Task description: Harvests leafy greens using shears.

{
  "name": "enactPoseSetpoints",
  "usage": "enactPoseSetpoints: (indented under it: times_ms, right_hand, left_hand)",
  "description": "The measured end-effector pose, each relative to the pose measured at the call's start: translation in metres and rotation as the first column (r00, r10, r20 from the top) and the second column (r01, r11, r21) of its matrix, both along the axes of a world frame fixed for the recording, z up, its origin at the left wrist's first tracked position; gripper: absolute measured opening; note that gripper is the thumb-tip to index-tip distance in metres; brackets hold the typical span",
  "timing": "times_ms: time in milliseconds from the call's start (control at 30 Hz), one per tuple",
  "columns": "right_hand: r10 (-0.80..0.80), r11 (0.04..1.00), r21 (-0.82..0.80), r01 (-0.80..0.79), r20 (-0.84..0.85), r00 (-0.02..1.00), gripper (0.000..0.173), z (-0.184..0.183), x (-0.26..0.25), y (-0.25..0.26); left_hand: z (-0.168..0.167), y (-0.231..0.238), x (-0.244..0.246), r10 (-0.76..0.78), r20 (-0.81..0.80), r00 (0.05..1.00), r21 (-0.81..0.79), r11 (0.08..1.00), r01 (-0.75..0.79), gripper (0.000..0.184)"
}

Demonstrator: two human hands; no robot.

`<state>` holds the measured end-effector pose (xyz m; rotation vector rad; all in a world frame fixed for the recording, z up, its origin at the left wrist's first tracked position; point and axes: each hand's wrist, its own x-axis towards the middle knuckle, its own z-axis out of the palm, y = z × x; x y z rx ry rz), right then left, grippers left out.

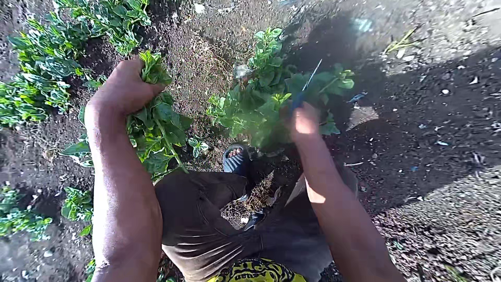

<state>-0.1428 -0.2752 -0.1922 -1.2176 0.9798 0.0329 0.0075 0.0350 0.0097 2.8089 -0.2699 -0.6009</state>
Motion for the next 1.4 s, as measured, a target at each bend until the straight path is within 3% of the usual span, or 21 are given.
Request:
enactPoseSetpoints:
  times_ms: [200,333,500,767,967,1067,1200,1400]
  right_hand:
    - [-0.187,0.966,0.206,0.158,0.126,0.974,0.026,-0.004,0.014,0.009]
    - [-0.127,0.979,0.175,0.102,0.139,0.982,0.032,0.008,0.040,0.021]
    - [-0.051,0.990,0.138,0.041,0.075,0.996,0.033,0.017,0.048,0.033]
    - [-0.007,0.990,0.144,-0.007,0.095,0.995,0.038,0.009,0.046,0.027]
    - [0.211,0.977,-0.003,-0.211,-0.049,0.976,0.037,0.020,-0.020,0.016]
    - [0.333,0.935,-0.088,-0.344,-0.115,0.936,0.033,-0.008,-0.081,0.023]
    - [0.486,0.834,-0.080,-0.546,-0.361,0.796,0.037,-0.034,-0.119,0.024]
    - [0.384,0.886,-0.195,-0.420,-0.199,0.902,0.038,-0.004,-0.128,-0.015]
  left_hand:
    - [-0.024,-0.029,-0.008,-0.144,-0.142,0.979,-0.138,0.983,0.124,0.023]
    - [-0.046,-0.064,-0.009,-0.314,-0.282,0.907,-0.275,0.932,0.237,0.029]
    - [-0.076,-0.097,-0.007,-0.422,-0.344,0.839,-0.371,0.882,0.292,0.042]
    - [-0.077,-0.104,0.001,-0.354,-0.355,0.866,-0.319,0.916,0.243,0.038]
    - [-0.037,-0.077,0.002,-0.170,-0.153,0.974,-0.275,0.954,0.124,0.033]
    - [-0.023,-0.061,0.003,-0.091,0.001,0.996,-0.256,0.963,0.088,0.037]
    - [-0.013,-0.068,0.003,-0.033,0.208,0.978,-0.221,0.972,0.080,0.040]
    - [0.006,-0.100,0.001,0.054,0.426,0.903,-0.315,0.945,0.092,0.035]
